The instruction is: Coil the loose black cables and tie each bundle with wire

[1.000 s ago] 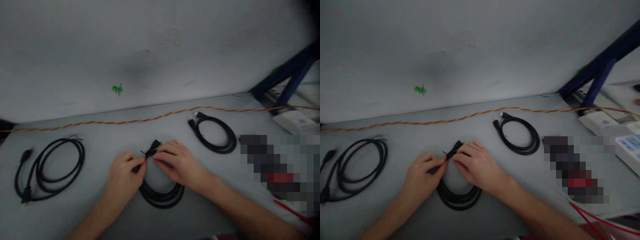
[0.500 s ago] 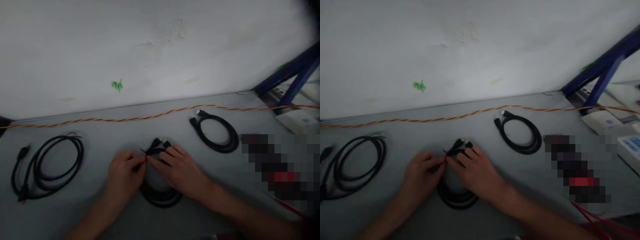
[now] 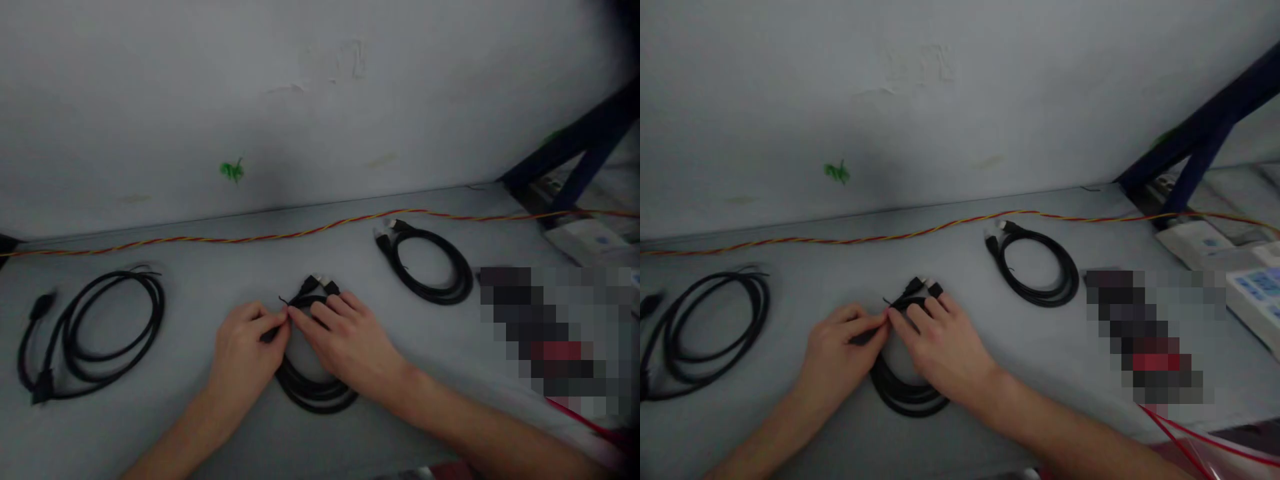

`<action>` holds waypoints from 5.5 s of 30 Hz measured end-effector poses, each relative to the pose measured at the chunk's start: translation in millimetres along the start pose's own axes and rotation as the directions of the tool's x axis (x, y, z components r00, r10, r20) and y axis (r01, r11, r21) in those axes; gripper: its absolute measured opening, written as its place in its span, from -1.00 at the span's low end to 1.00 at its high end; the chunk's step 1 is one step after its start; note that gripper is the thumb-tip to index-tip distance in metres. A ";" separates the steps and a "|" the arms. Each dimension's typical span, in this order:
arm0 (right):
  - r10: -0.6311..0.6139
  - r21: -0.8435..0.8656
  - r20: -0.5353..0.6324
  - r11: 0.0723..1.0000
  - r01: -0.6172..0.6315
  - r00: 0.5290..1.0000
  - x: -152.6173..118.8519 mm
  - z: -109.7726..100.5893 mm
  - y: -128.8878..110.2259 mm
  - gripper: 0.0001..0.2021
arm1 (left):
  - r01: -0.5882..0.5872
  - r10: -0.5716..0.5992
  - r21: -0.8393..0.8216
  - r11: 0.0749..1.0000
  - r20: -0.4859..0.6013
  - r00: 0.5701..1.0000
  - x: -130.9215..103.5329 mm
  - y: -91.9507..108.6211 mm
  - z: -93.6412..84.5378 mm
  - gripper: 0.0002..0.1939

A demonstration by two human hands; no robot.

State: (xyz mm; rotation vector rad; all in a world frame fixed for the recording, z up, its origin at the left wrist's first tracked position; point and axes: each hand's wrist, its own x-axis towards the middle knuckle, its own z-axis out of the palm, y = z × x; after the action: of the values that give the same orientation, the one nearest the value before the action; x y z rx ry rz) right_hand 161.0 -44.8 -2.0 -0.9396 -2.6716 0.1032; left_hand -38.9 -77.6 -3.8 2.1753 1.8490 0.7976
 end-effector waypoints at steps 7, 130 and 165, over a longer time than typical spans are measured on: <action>0.042 0.018 0.015 0.999 -0.043 0.999 2.9 1.4 -3.1 -0.60 | 0.116 -0.116 -0.066 0.991 -0.003 0.993 -3.5 2.3 -1.7 -0.81; 0.005 0.093 -0.065 0.996 0.002 0.998 -129.2 -6.8 -29.9 -0.83 | -0.239 0.248 0.084 0.967 -0.114 0.962 -97.7 -35.7 -23.9 -0.73; 0.129 -0.191 -0.122 0.970 -0.151 0.984 -122.1 -47.8 156.3 -0.62 | -0.332 0.362 0.180 0.926 -0.170 0.917 -98.6 -36.5 -25.8 -0.77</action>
State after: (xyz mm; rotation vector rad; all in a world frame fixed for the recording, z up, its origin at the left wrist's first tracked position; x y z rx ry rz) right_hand 359.6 0.1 -14.8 -1.1608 -2.5479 -0.1840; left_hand -91.6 -169.2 -26.7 2.6574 1.6703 1.0082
